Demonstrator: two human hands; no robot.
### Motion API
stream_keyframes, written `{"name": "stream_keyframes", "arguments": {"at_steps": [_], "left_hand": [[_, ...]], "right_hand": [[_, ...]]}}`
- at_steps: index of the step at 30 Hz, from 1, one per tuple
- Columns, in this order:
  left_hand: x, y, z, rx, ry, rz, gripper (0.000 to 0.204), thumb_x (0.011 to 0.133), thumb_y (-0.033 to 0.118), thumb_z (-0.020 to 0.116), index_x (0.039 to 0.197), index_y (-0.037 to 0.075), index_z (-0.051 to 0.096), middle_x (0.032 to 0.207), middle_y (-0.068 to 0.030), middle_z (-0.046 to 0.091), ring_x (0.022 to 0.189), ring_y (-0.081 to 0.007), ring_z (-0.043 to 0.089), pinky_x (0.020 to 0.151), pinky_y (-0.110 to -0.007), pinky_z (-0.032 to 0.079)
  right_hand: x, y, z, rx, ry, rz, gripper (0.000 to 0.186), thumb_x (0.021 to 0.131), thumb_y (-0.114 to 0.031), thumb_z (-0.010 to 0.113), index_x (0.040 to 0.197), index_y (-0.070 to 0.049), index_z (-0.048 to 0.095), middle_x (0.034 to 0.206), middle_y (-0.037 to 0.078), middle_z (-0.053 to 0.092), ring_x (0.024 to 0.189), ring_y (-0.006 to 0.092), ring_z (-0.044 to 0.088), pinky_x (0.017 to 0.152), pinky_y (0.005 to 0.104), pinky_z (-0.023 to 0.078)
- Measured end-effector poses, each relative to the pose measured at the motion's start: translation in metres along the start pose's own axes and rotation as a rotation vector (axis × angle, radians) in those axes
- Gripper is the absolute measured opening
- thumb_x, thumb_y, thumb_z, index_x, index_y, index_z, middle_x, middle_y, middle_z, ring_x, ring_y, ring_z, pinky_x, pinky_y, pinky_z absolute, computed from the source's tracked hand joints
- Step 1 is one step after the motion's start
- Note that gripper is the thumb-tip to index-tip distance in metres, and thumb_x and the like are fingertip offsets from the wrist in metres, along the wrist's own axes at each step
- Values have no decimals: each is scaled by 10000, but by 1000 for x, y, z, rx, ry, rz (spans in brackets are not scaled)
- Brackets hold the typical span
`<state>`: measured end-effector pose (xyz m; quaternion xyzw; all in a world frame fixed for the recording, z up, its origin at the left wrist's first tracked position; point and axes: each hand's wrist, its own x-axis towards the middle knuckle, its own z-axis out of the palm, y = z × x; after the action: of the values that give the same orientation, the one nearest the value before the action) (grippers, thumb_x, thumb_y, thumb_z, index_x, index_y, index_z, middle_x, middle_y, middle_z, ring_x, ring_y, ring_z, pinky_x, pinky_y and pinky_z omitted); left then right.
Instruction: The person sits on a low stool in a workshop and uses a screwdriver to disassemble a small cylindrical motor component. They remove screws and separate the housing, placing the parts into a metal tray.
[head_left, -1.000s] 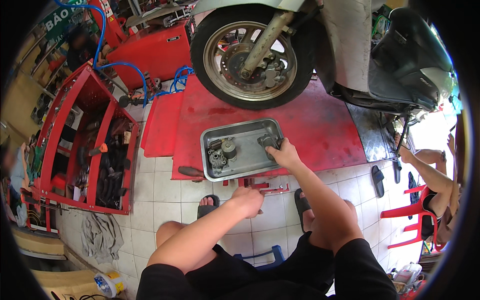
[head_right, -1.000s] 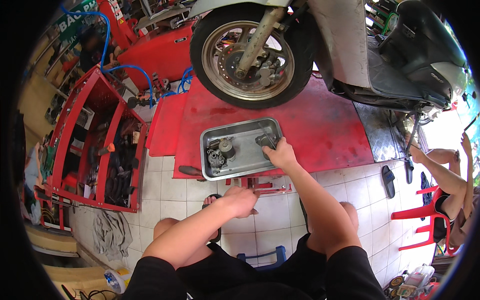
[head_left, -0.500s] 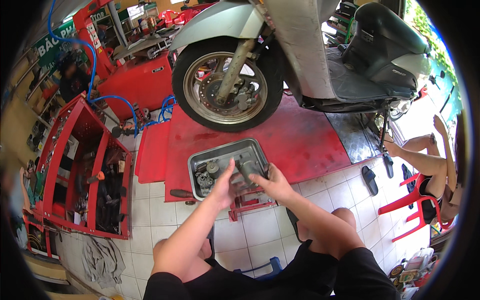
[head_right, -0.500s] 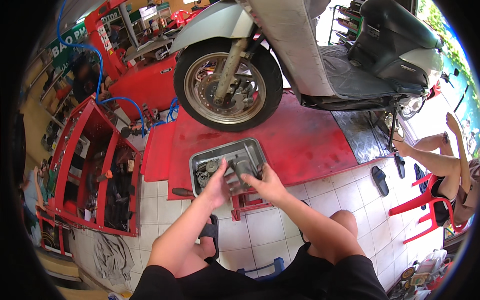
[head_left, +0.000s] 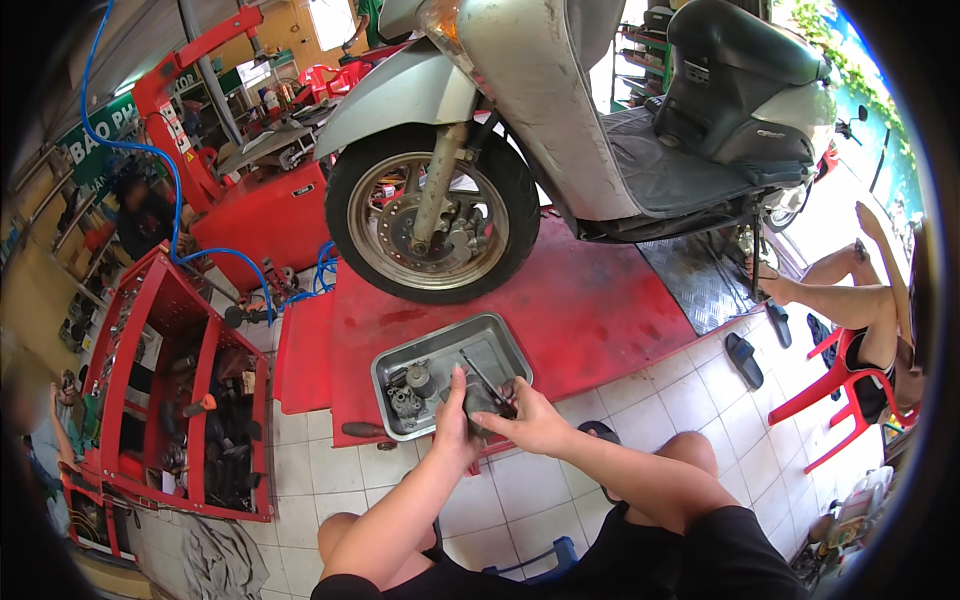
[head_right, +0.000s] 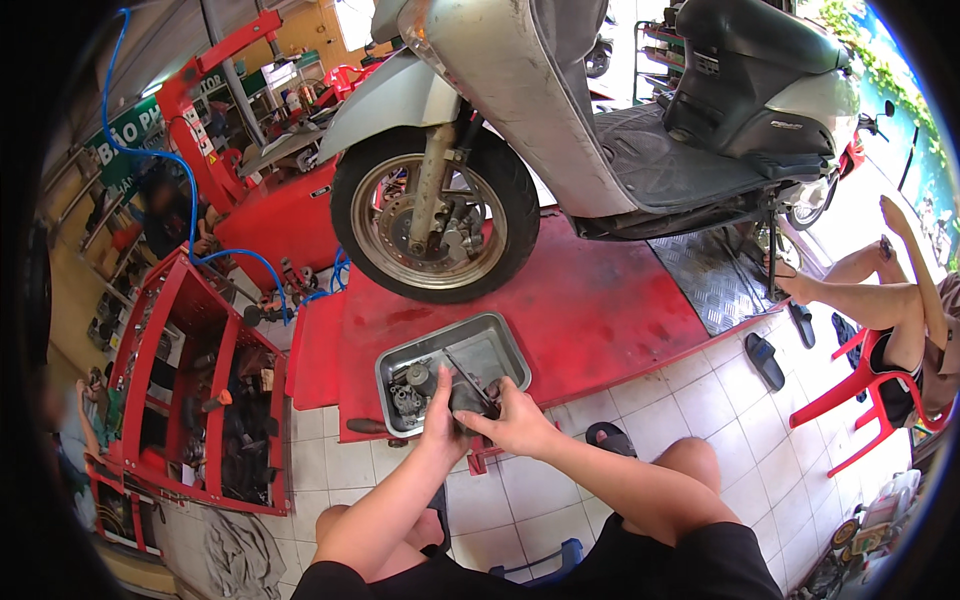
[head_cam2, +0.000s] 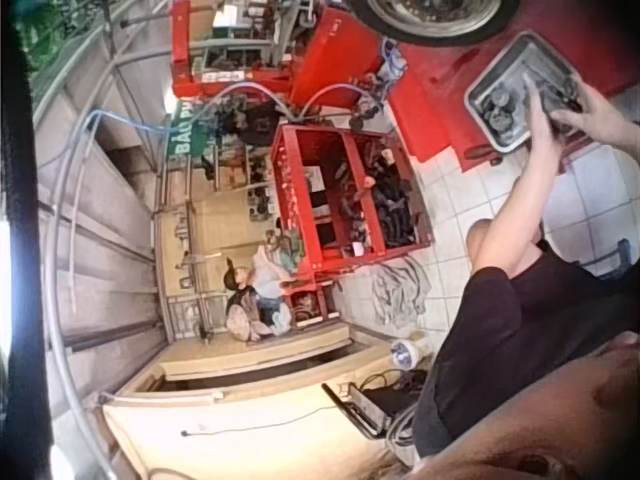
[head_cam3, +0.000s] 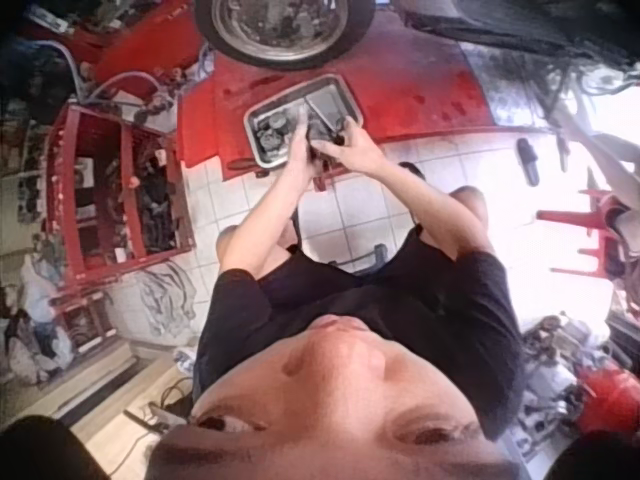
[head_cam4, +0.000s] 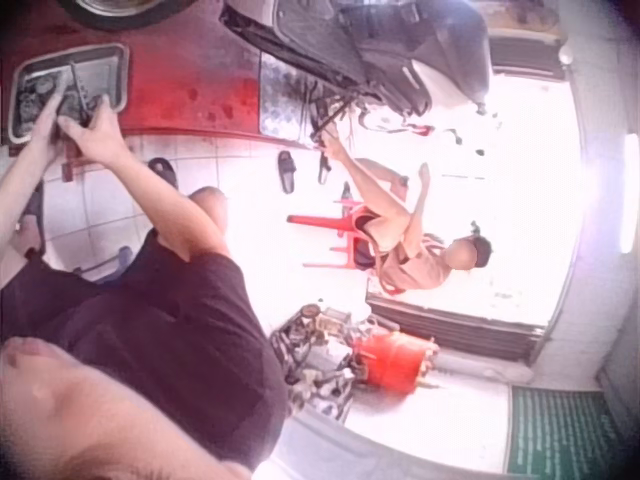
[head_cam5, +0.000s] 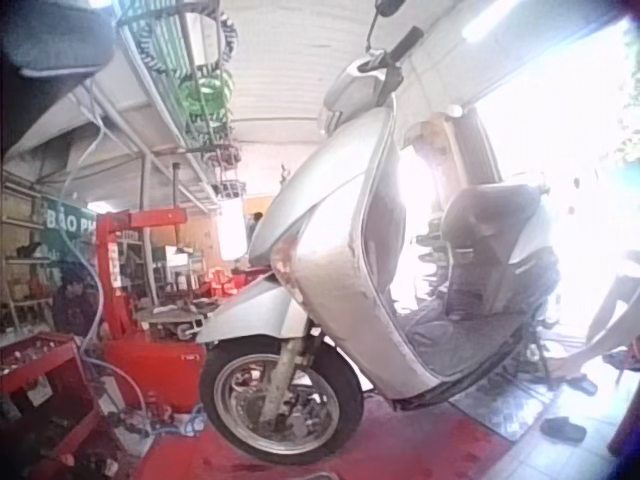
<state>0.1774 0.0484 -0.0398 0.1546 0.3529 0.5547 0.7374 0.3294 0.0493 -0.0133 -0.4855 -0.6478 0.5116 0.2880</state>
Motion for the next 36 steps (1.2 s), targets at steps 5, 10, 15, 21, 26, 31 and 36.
{"name": "stream_keyframes", "arguments": {"at_steps": [5,10,15,21,26,31,36], "left_hand": [[9,3,-12,-102,61,-32,703,894,700,470,1231,83,506,1194,-134,590,1110,-293,594,974,-468,493],[-5,18,-4,-286,174,-69,695,862,715,517,1028,41,548,883,-109,579,822,-257,602,756,-413,549],[-10,46,-7,-479,252,96,619,882,622,585,1004,17,540,879,-129,573,814,-266,604,840,-428,559],[-21,68,-9,-525,209,206,601,895,601,578,1062,25,542,981,-154,596,935,-291,603,911,-432,535],[-22,75,-12,-607,115,182,614,896,608,570,1072,22,535,1010,-166,605,949,-305,606,908,-418,532],[-26,75,-15,-501,65,166,620,911,606,549,1087,12,537,1026,-163,612,958,-298,611,903,-408,528],[-27,69,-18,-442,46,127,632,928,608,516,1108,3,541,1034,-155,620,968,-284,615,904,-403,522]], "right_hand": [[4,-9,5,-109,0,-5,715,776,-464,800,1045,112,473,775,180,657,717,195,674,638,327,540],[17,6,8,353,-41,29,695,831,-429,769,1137,127,487,906,151,681,747,164,667,674,310,534],[17,2,-24,662,-123,274,293,967,-232,606,1100,22,542,860,93,642,589,109,470,510,279,377],[16,5,-19,680,-206,485,187,1024,-220,506,1071,-40,509,767,46,521,538,72,351,455,241,272],[0,-7,-16,605,-349,384,288,1053,-273,455,1111,-2,532,784,59,518,561,67,365,463,231,285],[-15,-12,-9,506,-421,265,332,1068,-237,409,1144,36,582,806,47,523,603,72,409,512,211,340],[-19,-12,-5,469,-447,243,312,1061,-223,429,1142,35,583,815,48,543,616,67,421,514,212,351]]}}
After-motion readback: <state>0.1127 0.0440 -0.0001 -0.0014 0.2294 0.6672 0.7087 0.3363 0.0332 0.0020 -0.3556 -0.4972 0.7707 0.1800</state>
